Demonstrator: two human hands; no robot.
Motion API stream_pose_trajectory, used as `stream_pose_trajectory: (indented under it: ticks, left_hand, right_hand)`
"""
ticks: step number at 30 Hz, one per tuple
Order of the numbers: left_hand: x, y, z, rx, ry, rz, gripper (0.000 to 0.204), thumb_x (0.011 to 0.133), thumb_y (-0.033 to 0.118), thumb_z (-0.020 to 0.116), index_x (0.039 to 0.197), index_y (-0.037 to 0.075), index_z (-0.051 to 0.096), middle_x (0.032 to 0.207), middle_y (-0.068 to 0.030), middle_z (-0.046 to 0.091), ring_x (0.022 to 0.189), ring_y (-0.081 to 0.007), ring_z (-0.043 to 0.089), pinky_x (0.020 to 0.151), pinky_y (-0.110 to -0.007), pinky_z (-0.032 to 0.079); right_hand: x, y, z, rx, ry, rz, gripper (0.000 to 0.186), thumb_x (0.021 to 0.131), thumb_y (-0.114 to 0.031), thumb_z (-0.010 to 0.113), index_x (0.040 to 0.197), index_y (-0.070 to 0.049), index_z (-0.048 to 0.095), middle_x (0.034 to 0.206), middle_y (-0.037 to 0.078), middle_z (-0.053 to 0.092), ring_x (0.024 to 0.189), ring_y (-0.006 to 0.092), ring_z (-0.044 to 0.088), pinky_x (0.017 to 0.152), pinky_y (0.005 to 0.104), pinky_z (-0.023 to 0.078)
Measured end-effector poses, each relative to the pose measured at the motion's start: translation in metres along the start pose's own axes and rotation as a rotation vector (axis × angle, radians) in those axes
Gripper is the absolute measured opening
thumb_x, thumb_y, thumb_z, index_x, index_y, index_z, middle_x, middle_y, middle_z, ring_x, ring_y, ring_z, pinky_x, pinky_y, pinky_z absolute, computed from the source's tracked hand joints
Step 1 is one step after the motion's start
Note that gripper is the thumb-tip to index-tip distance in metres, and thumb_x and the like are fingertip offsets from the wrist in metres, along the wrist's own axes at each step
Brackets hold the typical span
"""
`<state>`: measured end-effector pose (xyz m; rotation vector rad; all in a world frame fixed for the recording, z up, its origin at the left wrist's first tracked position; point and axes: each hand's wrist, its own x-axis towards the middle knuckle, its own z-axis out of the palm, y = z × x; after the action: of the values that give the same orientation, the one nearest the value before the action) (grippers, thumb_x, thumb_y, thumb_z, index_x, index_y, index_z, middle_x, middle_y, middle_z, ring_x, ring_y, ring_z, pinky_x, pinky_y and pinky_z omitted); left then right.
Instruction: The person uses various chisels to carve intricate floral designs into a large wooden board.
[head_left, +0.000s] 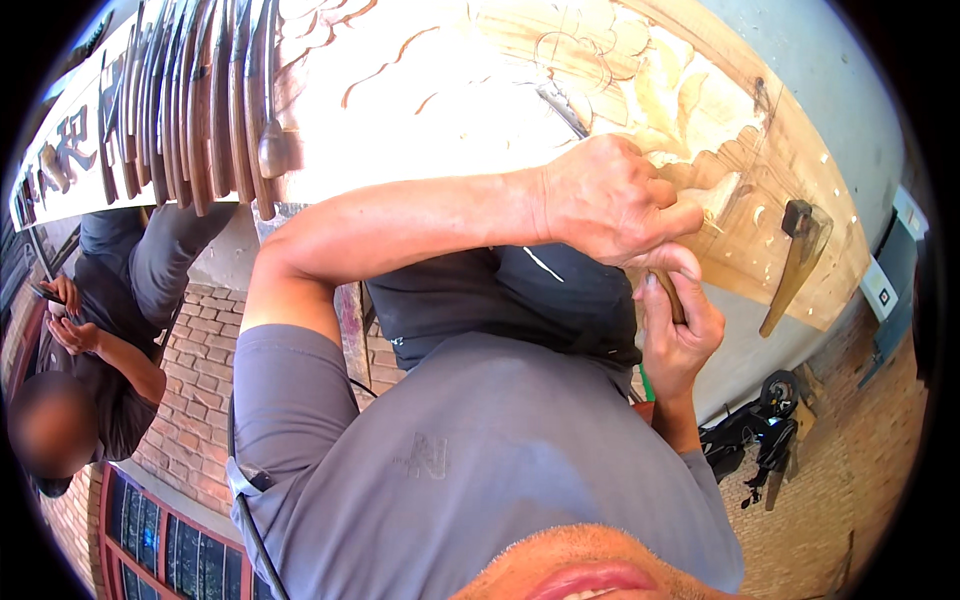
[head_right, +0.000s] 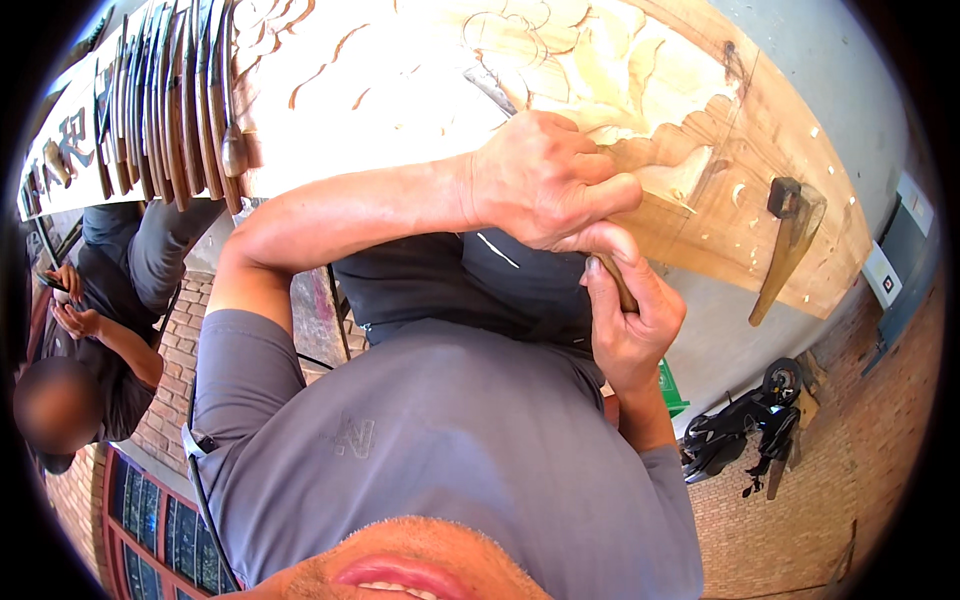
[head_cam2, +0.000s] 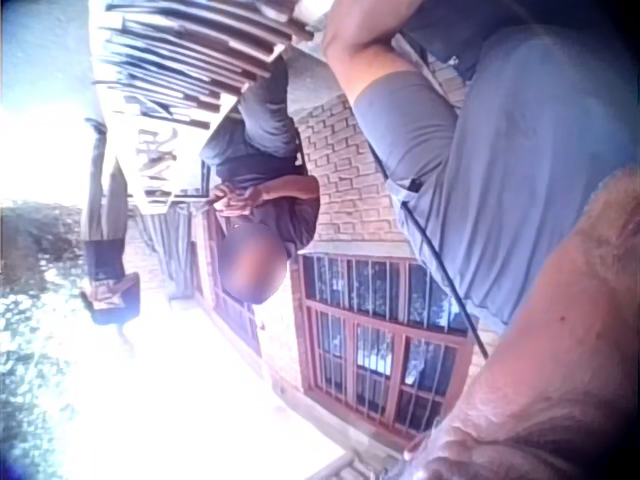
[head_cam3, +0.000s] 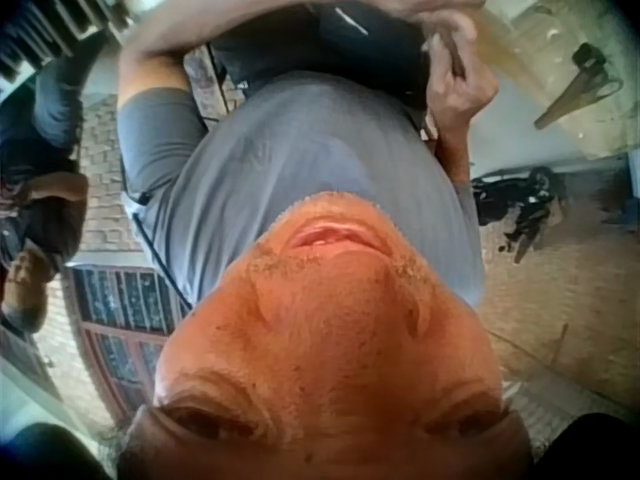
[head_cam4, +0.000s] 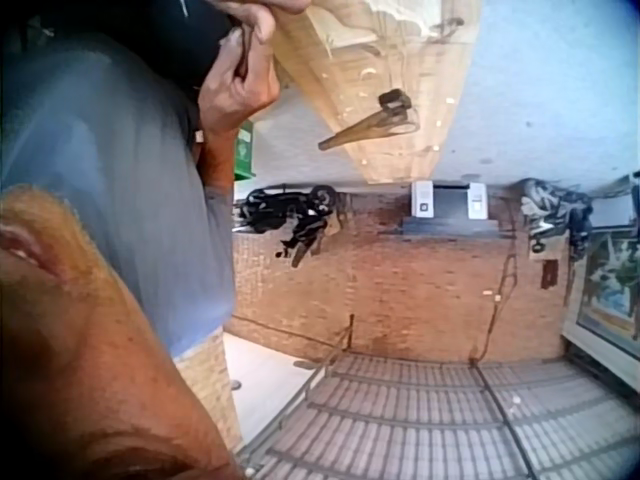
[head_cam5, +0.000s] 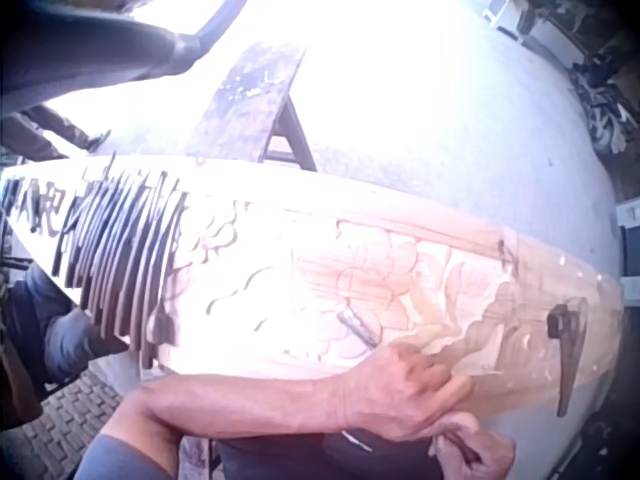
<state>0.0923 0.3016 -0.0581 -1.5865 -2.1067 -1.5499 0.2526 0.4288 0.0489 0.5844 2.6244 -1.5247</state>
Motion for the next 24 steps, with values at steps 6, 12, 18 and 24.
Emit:
stream_pose_trajectory:
  ticks: [6,12,18,24]
  left_hand:
    - [0.004,0.003,0.002,0.016,-0.018,-0.019,0.052,0.103,0.059,0.070,0.082,0.015,0.055,0.061,0.0001,0.050,0.049,-0.0217,0.060,0.046,-0.038,0.046]
    - [-0.001,0.005,0.000,0.060,-0.039,-0.079,0.050,0.107,0.057,0.067,0.082,0.015,0.055,0.061,-0.0007,0.052,0.050,-0.0223,0.061,0.046,-0.038,0.046]
    - [0.007,-0.003,0.006,0.082,0.010,-0.102,0.049,0.108,0.055,0.066,0.083,0.014,0.054,0.060,-0.0012,0.052,0.050,-0.0236,0.062,0.047,-0.038,0.048]
    - [0.009,-0.002,0.004,0.042,0.007,-0.099,0.048,0.109,0.054,0.065,0.085,0.014,0.054,0.062,-0.0021,0.053,0.051,-0.0257,0.062,0.047,-0.039,0.048]
  right_hand:
    - [0.001,0.002,-0.003,-0.011,0.004,0.065,0.022,0.103,0.006,0.069,0.123,0.009,0.075,0.081,0.003,0.072,0.063,0.0035,0.055,0.057,0.0228,0.041]
    - [0.004,0.005,-0.005,0.026,-0.063,0.128,0.025,0.097,0.012,0.072,0.122,0.010,0.075,0.088,0.013,0.078,0.075,0.0151,0.072,0.071,0.0295,0.058]
    - [0.012,0.006,-0.004,-0.034,-0.013,0.080,0.022,0.097,0.011,0.073,0.118,0.009,0.075,0.085,0.012,0.076,0.073,0.0151,0.072,0.070,0.0294,0.057]
    - [0.022,0.009,-0.018,-0.097,-0.061,0.043,0.020,0.096,0.009,0.076,0.116,0.009,0.077,0.085,0.010,0.077,0.074,0.0130,0.071,0.068,0.0284,0.056]
